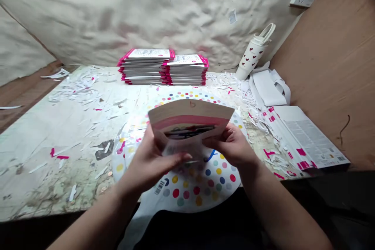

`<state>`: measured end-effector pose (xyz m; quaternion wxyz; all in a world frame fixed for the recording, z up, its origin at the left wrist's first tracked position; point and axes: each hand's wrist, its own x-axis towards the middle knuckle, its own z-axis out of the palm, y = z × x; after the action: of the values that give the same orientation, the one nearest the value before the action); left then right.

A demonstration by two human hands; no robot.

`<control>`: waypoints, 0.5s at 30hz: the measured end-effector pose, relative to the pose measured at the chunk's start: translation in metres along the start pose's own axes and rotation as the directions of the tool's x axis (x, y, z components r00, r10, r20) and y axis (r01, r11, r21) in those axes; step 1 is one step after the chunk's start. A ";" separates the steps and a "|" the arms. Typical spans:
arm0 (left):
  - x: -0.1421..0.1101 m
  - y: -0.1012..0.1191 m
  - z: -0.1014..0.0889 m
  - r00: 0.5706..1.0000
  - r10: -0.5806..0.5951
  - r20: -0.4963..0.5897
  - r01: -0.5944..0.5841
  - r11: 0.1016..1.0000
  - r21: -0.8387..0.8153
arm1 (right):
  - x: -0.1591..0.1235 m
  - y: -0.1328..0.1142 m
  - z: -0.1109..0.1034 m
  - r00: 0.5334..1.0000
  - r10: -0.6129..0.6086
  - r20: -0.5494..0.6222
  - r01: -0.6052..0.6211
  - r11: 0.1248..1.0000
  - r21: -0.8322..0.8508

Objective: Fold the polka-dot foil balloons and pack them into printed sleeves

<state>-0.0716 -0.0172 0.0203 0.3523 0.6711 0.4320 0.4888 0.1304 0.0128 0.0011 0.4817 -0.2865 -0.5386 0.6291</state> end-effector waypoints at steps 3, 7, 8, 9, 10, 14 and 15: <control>-0.001 -0.001 0.006 0.991 -0.129 0.030 0.132 0.962 -0.240 | 0.002 -0.003 0.000 1.000 0.017 0.006 -0.017 1.000 0.013; -0.003 0.008 0.009 0.989 -0.139 0.053 0.149 0.907 -0.394 | 0.004 -0.017 0.001 0.998 -0.031 0.062 0.034 0.998 -0.045; -0.003 0.010 0.010 0.990 -0.139 0.039 0.143 0.903 -0.406 | 0.004 -0.019 0.002 0.996 -0.057 0.065 0.062 0.996 -0.063; -0.005 0.010 0.010 0.990 -0.137 0.013 0.131 0.905 -0.405 | 0.005 -0.020 0.004 0.994 -0.086 0.072 0.092 0.993 -0.077; -0.006 0.009 0.011 0.991 -0.133 -0.029 0.111 0.914 -0.391 | 0.006 -0.020 0.005 0.990 -0.111 0.084 0.119 0.989 -0.089; -0.007 -0.005 0.013 0.989 -0.104 -0.101 0.067 0.946 -0.317 | 0.009 -0.003 0.003 0.980 -0.165 0.115 0.181 0.972 -0.152; -0.007 -0.009 0.012 0.991 -0.108 -0.073 0.079 0.943 -0.322 | 0.009 0.002 0.002 0.982 -0.158 0.106 0.174 0.969 -0.174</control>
<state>-0.0634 -0.0209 0.0062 0.4593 0.5613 0.3942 0.5644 0.1246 0.0206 0.0011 0.4793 -0.2542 -0.6374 0.5471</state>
